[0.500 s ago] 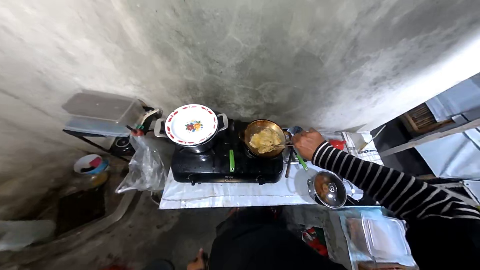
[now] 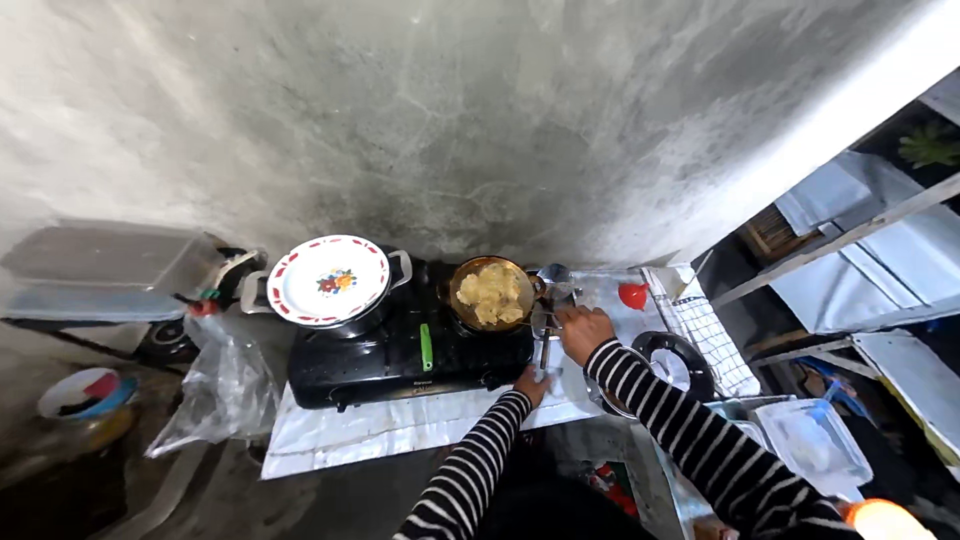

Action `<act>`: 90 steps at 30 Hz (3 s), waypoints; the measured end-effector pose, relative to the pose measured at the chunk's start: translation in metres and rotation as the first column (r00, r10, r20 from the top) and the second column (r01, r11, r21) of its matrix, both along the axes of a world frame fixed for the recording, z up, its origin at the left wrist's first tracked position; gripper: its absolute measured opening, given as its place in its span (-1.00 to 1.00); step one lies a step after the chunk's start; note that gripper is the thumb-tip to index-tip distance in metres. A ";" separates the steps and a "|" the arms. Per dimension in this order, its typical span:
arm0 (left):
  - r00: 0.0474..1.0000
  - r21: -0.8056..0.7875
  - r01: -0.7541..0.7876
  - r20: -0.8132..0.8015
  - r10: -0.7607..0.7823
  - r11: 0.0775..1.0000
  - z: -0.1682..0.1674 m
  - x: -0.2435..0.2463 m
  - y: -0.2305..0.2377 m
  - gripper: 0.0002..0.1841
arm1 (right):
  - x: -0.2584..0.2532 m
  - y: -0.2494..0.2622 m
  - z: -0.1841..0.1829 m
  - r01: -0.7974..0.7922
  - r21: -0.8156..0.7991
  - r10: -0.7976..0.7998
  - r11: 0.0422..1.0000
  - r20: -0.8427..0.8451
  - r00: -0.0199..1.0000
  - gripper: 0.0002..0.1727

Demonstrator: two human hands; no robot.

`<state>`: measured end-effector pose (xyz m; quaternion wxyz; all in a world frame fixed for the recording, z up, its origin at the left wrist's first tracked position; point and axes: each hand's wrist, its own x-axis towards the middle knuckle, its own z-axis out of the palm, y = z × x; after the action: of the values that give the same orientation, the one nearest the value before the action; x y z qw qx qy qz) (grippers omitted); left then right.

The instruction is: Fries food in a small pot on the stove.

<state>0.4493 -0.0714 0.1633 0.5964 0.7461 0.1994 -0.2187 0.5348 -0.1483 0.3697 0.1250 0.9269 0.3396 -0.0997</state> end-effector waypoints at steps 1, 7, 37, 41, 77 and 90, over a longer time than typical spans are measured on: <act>0.999 0.022 -0.017 -0.034 0.018 1.000 -0.003 0.013 -0.011 -0.11 | -0.004 -0.013 0.009 0.079 0.034 -0.078 0.996 -0.013 0.997 -0.43; 0.984 0.072 -0.050 -0.169 0.062 0.996 -0.034 0.062 -0.042 -0.06 | -0.038 -0.133 0.028 0.571 0.243 -0.584 0.784 -0.021 0.811 -0.36; 0.816 -0.033 -0.560 0.152 0.558 0.828 0.112 -0.067 0.123 -0.58 | 0.026 0.015 -0.034 0.494 0.126 -0.429 0.861 -0.343 0.836 -0.34; 0.849 0.119 -0.523 0.159 0.504 0.844 0.097 -0.080 0.118 -0.55 | 0.055 0.053 -0.036 0.477 0.061 -0.434 0.877 -0.329 0.839 -0.32; 0.918 0.462 -0.370 0.048 0.394 0.806 0.097 -0.081 0.127 -0.46 | 0.066 0.054 -0.028 -0.326 -0.115 0.330 0.938 0.013 0.944 -0.57; 0.933 0.633 -0.294 0.030 0.358 0.716 0.117 -0.111 0.130 -0.46 | 0.113 0.074 -0.022 0.374 -0.003 -0.360 0.927 -0.276 0.891 -0.33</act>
<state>0.3381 0.0585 0.2802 0.3320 0.8435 0.4171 -0.0660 0.6474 -0.0746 0.3476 0.0330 0.9545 0.1747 -0.2393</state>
